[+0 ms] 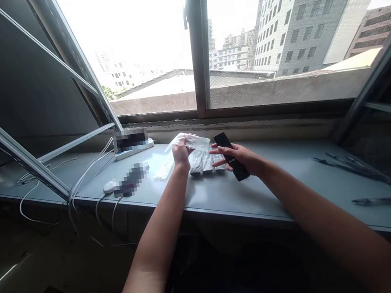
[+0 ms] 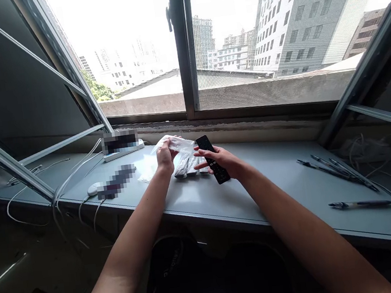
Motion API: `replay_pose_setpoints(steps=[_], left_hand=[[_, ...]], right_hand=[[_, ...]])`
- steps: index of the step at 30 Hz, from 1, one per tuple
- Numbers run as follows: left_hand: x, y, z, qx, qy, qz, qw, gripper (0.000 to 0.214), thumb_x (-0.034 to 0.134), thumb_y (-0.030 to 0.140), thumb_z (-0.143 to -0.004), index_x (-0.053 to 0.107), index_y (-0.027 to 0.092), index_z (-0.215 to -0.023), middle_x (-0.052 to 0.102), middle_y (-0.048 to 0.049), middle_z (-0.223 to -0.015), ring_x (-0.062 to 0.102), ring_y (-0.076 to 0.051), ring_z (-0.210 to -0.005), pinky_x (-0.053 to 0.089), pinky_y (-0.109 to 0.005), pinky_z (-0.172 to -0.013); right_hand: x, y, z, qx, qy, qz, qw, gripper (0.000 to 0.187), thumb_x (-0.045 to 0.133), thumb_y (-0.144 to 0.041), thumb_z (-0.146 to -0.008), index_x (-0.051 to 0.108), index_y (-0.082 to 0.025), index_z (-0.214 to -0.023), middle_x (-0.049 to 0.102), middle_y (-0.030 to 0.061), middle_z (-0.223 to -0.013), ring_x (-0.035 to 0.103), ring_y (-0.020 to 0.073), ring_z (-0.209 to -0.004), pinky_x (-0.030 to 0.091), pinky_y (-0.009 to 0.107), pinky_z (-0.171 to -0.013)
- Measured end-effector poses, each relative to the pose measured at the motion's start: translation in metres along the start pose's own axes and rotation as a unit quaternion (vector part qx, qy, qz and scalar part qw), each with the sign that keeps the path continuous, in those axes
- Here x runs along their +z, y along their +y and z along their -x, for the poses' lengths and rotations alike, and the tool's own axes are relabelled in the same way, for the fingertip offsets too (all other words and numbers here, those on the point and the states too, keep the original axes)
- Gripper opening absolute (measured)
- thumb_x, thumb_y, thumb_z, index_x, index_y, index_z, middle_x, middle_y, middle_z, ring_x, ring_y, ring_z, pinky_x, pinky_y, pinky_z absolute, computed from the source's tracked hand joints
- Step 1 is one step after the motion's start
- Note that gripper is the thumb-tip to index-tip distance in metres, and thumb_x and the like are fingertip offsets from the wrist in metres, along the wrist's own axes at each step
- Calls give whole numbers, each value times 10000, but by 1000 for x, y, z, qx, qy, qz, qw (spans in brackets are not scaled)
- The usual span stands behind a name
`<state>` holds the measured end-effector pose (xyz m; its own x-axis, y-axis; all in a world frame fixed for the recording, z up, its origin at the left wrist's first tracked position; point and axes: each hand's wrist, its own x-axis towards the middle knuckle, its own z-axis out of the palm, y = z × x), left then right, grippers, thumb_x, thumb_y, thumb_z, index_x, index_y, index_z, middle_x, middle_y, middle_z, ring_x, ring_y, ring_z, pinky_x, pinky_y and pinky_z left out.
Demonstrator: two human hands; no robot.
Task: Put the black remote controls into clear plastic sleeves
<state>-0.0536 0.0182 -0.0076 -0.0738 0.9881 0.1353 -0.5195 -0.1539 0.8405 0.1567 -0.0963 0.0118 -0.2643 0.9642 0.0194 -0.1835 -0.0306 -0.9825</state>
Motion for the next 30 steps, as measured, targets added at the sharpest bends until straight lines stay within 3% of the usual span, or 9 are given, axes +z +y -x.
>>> replay_pose_setpoints(steps=[6,9,11,13,16,19,22,26,30], left_hand=[[10,-6,12,-19,-150,-52,987,306,723,433,-967,830,152,-1026,834,-125,-1048,778,-251,-1011,605,-326,-884],[12,-6,13,-42,-183,-59,980,288,749,417,-947,820,159,-1054,836,-114,-1076,776,-237,-1004,597,-308,-870],[10,-6,9,-61,-171,-33,983,306,730,416,-971,801,156,-1116,836,-124,-1092,779,-231,-998,604,-309,-868],[6,-5,2,-60,-122,15,991,298,691,390,-1009,771,146,-1160,837,-134,-1081,783,-225,-1008,613,-311,-881],[-4,-4,-12,-33,9,80,996,226,624,289,-1048,739,125,-1153,833,-136,-1013,793,-219,-1018,624,-309,-892],[-14,-1,-23,-9,143,103,984,218,578,270,-1077,730,134,-1153,830,-122,-988,803,-205,-991,631,-307,-890],[-22,2,-28,1,200,103,974,269,557,343,-1105,731,149,-1168,830,-123,-1052,806,-190,-1002,628,-291,-901],[-23,2,-27,-37,180,109,977,305,646,422,-1080,726,146,-1183,817,-136,-1145,801,-184,-1031,626,-261,-899],[-14,-8,-21,-98,33,62,993,280,822,349,-972,752,133,-1135,809,-125,-1060,796,-187,-945,644,-280,-889]], right_hand=[[8,-4,7,-1,-44,22,999,499,815,-387,-1011,695,-224,-1467,828,152,-1157,853,261,-830,518,214,-474],[8,-2,6,-7,-40,17,999,454,829,-369,-1000,728,-214,-1415,824,153,-1193,857,285,-893,529,223,-473],[7,-1,4,-3,-29,15,999,419,849,-377,-985,759,-198,-1352,819,165,-1212,859,313,-958,537,228,-468],[6,0,3,10,-17,16,1000,407,857,-385,-980,773,-175,-1319,823,184,-1204,858,315,-954,544,229,-466],[6,0,2,21,-10,16,1000,390,860,-383,-977,790,-163,-1292,823,201,-1234,855,316,-978,547,221,-460],[6,0,1,32,-17,23,999,396,860,-395,-976,798,-167,-1294,839,194,-1185,856,310,-968,546,215,-457],[6,0,1,44,-22,37,998,417,863,-409,-974,801,-154,-1298,852,190,-1107,854,288,-903,552,214,-463],[7,-2,4,32,-24,40,998,406,849,-397,-988,788,-154,-1309,854,189,-1098,847,273,-893,557,210,-474],[10,-6,8,25,-25,40,999,506,832,-380,-1007,705,-183,-1455,854,172,-1121,843,247,-831,550,208,-476]])
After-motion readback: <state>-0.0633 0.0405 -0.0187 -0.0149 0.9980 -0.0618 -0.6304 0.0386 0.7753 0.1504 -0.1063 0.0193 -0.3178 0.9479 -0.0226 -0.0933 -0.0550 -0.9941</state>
